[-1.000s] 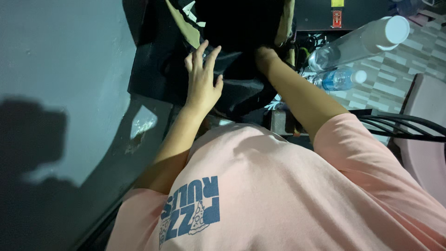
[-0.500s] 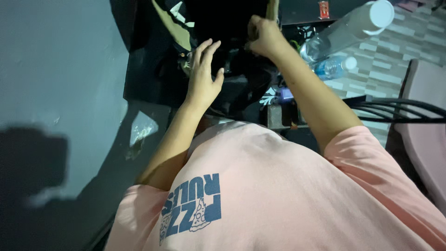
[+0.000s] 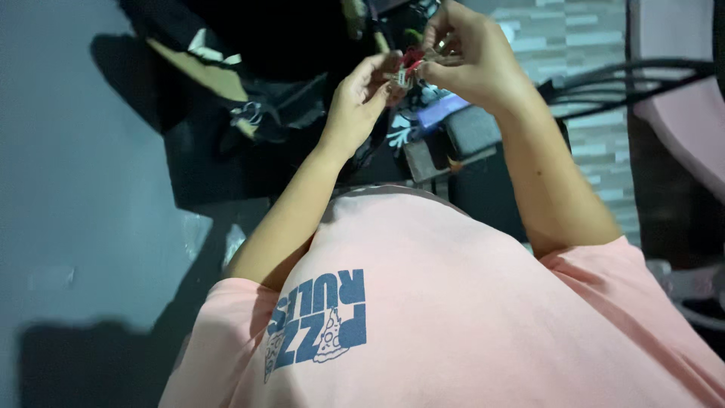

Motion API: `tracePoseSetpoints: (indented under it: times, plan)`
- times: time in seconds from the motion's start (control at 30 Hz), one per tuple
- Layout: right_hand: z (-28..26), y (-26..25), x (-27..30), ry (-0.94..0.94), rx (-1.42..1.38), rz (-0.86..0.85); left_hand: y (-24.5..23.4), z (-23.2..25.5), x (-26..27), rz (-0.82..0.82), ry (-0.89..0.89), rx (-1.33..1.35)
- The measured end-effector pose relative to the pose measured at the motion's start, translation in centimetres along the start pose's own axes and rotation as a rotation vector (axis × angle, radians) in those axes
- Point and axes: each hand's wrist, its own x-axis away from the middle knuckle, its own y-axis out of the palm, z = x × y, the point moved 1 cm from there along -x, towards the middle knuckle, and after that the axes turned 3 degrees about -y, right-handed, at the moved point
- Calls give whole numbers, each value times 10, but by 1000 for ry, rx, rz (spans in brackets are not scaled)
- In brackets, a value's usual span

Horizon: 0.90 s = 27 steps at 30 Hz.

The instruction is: The person unzips a purple backpack on a table and removes a laptop, a wallet, a water bottle and small items, arranging them on the table. They then place items back into the backpack compartments and zip them closed.

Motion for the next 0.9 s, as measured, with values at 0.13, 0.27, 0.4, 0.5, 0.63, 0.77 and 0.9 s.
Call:
tracePoseSetpoints:
  times: [0.13,0.27,0.4,0.5,0.63,0.77,0.9]
  plan:
    - [37,3,47,105,-186,154,20,-27,-2,-23,-106,-55]
    - [64,21,93,228,-475,266,37,-54,-1,-104,-203,27]
    - [80,30,124,304,-586,339,49,-81,-2,-141,-297,49]
    - [89,31,134,310,-542,364,47,-99,-2,-105,-221,-122]
    - [100,31,136,308,-588,409,24,-129,3,-53,-105,-588]
    - [111,31,133,308,-561,413,-8,-169,11,15,-68,-885]
    - [117,35,125,330,-565,397,-39,-190,15,53,-96,-964]
